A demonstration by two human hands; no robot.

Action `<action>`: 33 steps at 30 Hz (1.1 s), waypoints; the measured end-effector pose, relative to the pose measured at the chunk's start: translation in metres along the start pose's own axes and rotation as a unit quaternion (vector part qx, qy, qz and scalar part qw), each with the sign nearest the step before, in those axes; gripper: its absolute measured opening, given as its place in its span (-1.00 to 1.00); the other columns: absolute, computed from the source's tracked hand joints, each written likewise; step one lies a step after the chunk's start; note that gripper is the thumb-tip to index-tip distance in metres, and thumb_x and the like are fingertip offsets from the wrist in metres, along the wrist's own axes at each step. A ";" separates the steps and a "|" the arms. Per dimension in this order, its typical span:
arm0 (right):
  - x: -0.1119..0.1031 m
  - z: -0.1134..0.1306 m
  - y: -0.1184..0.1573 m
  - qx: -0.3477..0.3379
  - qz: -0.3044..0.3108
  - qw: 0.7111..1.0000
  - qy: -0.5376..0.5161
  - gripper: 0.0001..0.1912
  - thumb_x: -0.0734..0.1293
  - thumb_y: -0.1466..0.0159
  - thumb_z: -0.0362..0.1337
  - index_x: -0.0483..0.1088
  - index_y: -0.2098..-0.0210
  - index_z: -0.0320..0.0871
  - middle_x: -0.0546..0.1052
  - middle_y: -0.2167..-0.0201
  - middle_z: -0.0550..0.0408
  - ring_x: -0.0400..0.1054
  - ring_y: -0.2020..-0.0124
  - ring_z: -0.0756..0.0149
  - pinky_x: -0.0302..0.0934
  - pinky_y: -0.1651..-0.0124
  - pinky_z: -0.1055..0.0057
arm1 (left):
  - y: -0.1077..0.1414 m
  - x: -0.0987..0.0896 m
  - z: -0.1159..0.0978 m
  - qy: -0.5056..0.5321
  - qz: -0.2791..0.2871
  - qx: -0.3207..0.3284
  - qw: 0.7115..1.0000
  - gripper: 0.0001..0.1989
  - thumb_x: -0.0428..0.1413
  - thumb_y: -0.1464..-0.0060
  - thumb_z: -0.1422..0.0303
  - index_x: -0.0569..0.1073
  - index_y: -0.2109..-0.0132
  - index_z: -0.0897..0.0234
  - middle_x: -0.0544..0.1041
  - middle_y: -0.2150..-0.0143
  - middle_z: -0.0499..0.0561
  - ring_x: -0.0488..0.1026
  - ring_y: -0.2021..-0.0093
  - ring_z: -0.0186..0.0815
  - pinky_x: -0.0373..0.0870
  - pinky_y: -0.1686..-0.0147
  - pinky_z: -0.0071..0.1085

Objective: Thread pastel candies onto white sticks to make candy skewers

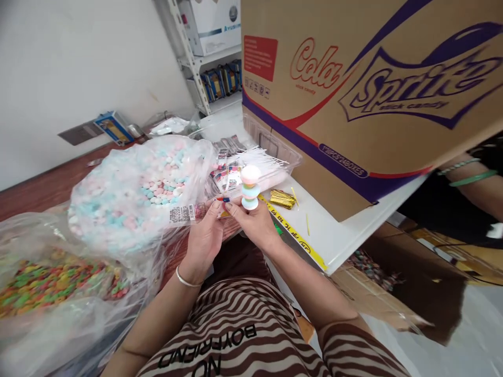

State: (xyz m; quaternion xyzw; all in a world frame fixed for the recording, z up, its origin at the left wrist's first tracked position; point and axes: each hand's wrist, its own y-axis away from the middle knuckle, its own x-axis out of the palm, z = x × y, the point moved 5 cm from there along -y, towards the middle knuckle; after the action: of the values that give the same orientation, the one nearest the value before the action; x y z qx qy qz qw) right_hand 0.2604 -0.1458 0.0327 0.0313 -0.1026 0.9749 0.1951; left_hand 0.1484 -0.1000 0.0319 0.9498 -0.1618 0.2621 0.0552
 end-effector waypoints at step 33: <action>0.073 -0.011 0.031 -0.162 0.159 0.955 0.191 -0.80 0.26 -0.42 -0.27 0.53 0.09 -0.10 0.58 0.36 0.17 0.47 0.36 0.38 0.29 0.26 0.56 | 0.020 -0.159 -0.055 0.247 -0.232 0.009 0.941 -0.70 0.37 -0.04 0.35 0.39 0.42 0.35 0.37 0.53 -0.14 0.21 0.58 -0.55 0.17 0.57 -0.58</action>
State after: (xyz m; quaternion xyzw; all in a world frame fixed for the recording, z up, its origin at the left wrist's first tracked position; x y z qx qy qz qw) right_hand 0.1803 -0.1444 0.0233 -0.2039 -0.2239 0.9514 0.0560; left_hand -0.0133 -0.0638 -0.0024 0.8666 0.0844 0.4701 0.1444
